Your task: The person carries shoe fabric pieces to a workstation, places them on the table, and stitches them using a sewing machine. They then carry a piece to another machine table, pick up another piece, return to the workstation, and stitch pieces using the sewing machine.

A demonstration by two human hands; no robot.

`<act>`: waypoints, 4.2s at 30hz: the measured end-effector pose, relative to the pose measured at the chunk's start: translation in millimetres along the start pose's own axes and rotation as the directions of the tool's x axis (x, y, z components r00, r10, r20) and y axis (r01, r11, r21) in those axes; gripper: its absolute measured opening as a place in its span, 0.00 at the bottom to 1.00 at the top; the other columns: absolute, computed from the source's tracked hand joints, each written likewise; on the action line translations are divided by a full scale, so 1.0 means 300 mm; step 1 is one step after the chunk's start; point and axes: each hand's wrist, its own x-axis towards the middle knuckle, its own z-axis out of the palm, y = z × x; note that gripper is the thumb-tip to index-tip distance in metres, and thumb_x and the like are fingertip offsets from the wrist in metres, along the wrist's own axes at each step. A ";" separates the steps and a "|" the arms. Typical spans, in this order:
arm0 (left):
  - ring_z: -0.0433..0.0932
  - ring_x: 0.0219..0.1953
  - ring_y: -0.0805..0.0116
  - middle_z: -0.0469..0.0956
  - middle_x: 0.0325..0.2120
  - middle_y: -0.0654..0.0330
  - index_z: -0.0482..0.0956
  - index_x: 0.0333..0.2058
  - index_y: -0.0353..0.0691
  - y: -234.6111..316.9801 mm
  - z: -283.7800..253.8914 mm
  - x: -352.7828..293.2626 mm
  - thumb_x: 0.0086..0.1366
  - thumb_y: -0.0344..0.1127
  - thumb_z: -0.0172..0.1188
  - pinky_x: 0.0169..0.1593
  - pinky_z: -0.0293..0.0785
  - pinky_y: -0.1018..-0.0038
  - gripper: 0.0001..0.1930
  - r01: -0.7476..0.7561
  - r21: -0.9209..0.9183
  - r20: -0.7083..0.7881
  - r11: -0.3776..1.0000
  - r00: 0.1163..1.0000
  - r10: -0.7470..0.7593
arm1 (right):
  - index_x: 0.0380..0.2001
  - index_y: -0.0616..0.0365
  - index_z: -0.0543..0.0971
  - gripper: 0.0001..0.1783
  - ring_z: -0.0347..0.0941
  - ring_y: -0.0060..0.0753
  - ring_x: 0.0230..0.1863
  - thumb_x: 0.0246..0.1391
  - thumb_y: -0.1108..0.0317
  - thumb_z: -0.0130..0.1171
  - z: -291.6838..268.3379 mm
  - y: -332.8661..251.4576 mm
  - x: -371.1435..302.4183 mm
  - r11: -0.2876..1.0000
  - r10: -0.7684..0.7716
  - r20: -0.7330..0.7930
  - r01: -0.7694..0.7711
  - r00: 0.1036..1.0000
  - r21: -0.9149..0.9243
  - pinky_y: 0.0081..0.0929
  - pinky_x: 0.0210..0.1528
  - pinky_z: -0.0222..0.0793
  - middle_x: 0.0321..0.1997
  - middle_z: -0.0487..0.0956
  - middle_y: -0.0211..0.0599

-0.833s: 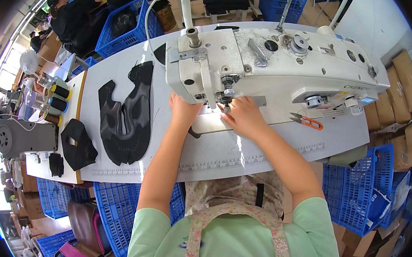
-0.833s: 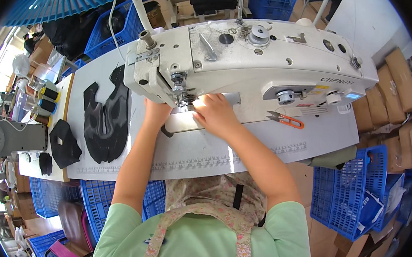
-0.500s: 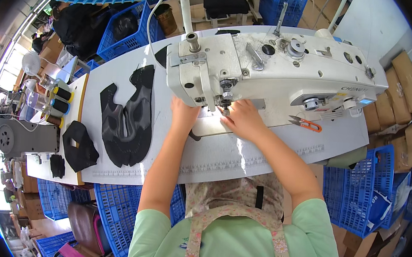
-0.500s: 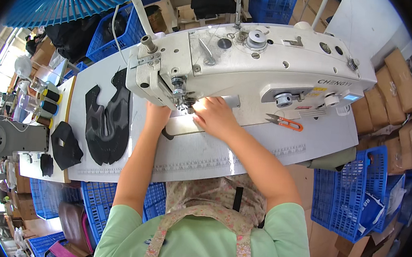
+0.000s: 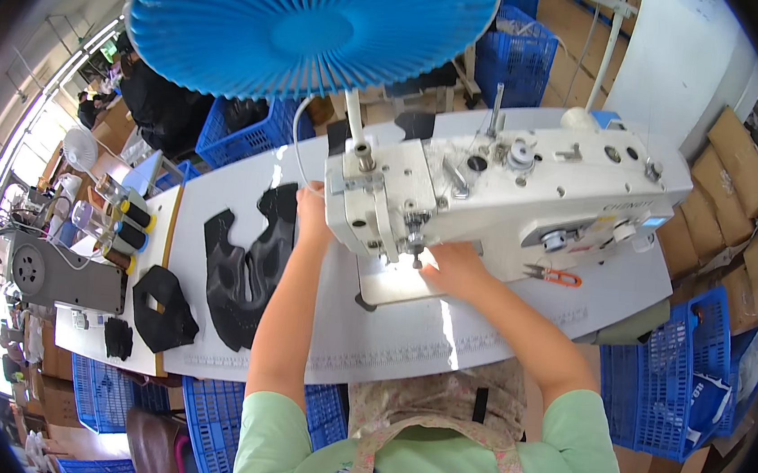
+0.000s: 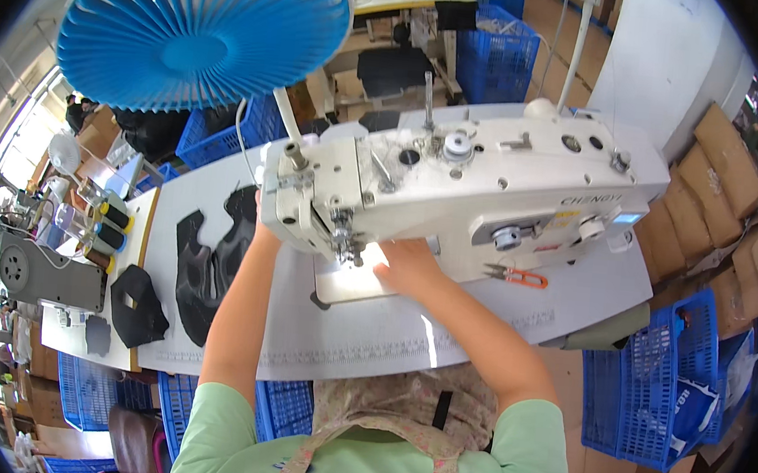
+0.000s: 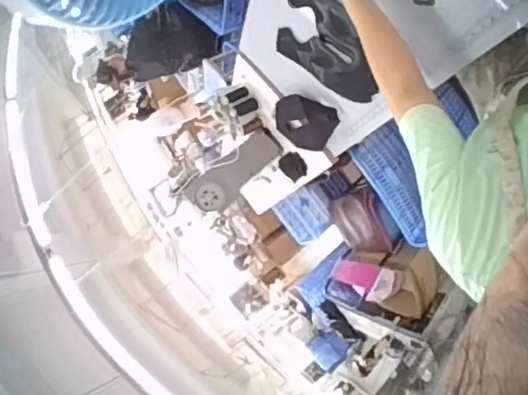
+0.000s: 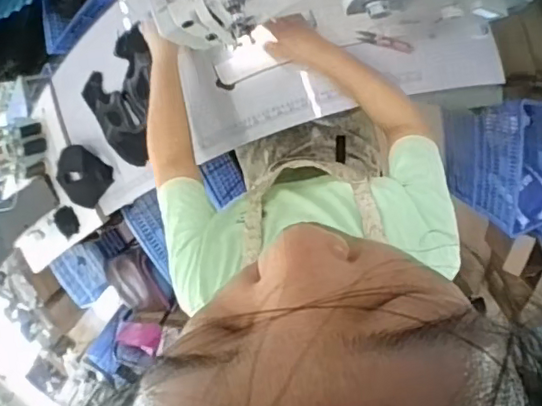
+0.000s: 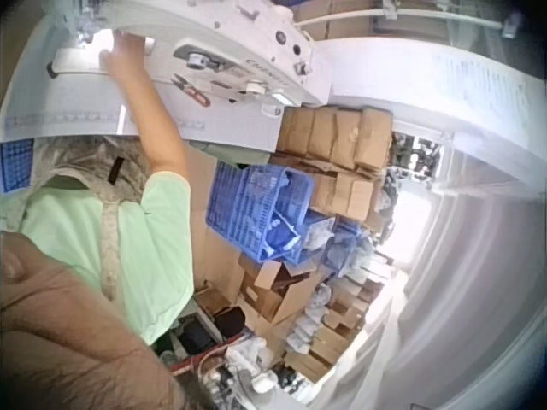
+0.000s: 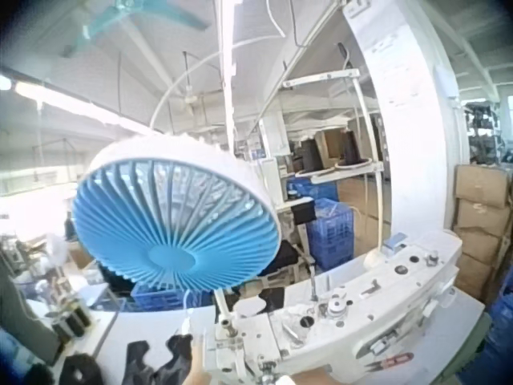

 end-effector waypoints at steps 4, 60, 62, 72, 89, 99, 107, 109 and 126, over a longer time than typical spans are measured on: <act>0.70 0.52 0.67 0.76 0.43 0.62 0.78 0.43 0.36 0.274 0.054 0.242 0.62 0.28 0.59 0.55 0.64 0.69 0.11 0.293 -0.592 0.118 0.750 0.953 -0.279 | 0.52 0.60 0.71 0.26 0.64 0.55 0.59 0.51 0.60 0.57 -0.070 0.151 0.029 0.942 0.321 0.334 -0.336 0.886 -0.012 0.48 0.58 0.62 0.59 0.69 0.51; 0.75 0.40 0.61 0.75 0.47 0.53 0.73 0.48 0.42 0.580 -0.065 -0.385 0.54 0.33 0.55 0.41 0.69 0.68 0.20 -0.695 0.416 0.728 0.587 0.641 0.244 | 0.38 0.57 0.75 0.13 0.70 0.36 0.43 0.47 0.66 0.53 -0.055 -0.020 -0.081 0.867 -0.292 0.134 0.321 0.947 -0.380 0.31 0.43 0.66 0.43 0.73 0.35; 0.75 0.39 0.62 0.75 0.46 0.55 0.73 0.47 0.42 0.594 -0.057 -0.389 0.55 0.34 0.54 0.40 0.68 0.69 0.19 -0.724 0.428 0.746 0.541 0.621 0.242 | 0.33 0.54 0.73 0.09 0.69 0.33 0.42 0.47 0.65 0.52 -0.048 -0.033 -0.086 0.872 -0.327 0.055 0.324 0.943 -0.366 0.29 0.40 0.63 0.40 0.73 0.33; 0.74 0.45 0.65 0.77 0.48 0.58 0.78 0.46 0.40 0.572 -0.044 -0.421 0.54 0.33 0.54 0.44 0.69 0.69 0.19 -0.660 0.402 0.695 0.634 0.671 0.257 | 0.30 0.58 0.76 0.09 0.69 0.32 0.42 0.43 0.67 0.55 -0.030 -0.060 -0.095 0.902 -0.313 0.069 0.319 0.947 -0.290 0.28 0.41 0.64 0.37 0.75 0.34; 0.75 0.42 0.68 0.78 0.44 0.59 0.78 0.42 0.38 0.571 -0.049 -0.415 0.54 0.33 0.56 0.42 0.68 0.71 0.15 -0.659 0.359 0.638 0.661 0.690 0.341 | 0.33 0.62 0.78 0.13 0.70 0.34 0.43 0.42 0.69 0.56 -0.009 -0.057 -0.106 0.925 -0.314 0.016 0.309 0.949 -0.222 0.30 0.44 0.65 0.41 0.77 0.37; 0.74 0.46 0.64 0.77 0.48 0.58 0.79 0.44 0.39 0.566 -0.042 -0.426 0.52 0.32 0.55 0.45 0.68 0.68 0.19 -0.616 0.370 0.659 0.695 0.702 0.272 | 0.35 0.62 0.78 0.14 0.70 0.34 0.43 0.42 0.70 0.56 -0.015 -0.066 -0.100 0.927 -0.307 0.037 0.308 0.951 -0.214 0.29 0.44 0.65 0.40 0.77 0.36; 0.74 0.42 0.68 0.78 0.43 0.61 0.78 0.41 0.39 0.550 -0.032 -0.386 0.54 0.33 0.57 0.41 0.68 0.71 0.14 -0.628 0.401 0.627 0.667 0.719 0.300 | 0.42 0.60 0.77 0.18 0.71 0.35 0.46 0.44 0.70 0.55 0.000 -0.066 -0.088 0.932 -0.231 0.111 0.252 0.967 -0.259 0.38 0.60 0.61 0.43 0.78 0.36; 0.74 0.43 0.66 0.78 0.44 0.61 0.79 0.42 0.39 0.548 -0.028 -0.387 0.52 0.32 0.57 0.43 0.68 0.70 0.16 -0.602 0.402 0.636 0.690 0.726 0.262 | 0.34 0.57 0.77 0.11 0.70 0.34 0.46 0.43 0.70 0.55 0.007 -0.065 -0.085 0.936 -0.242 0.004 0.235 0.970 -0.263 0.38 0.64 0.57 0.35 0.74 0.33; 0.74 0.46 0.64 0.78 0.45 0.60 0.79 0.43 0.39 0.537 -0.027 -0.393 0.49 0.30 0.59 0.46 0.68 0.68 0.18 -0.582 0.402 0.646 0.707 0.727 0.231 | 0.33 0.55 0.78 0.10 0.70 0.34 0.48 0.44 0.70 0.54 0.015 -0.064 -0.084 0.954 -0.228 -0.042 0.214 0.973 -0.209 0.38 0.63 0.58 0.37 0.75 0.32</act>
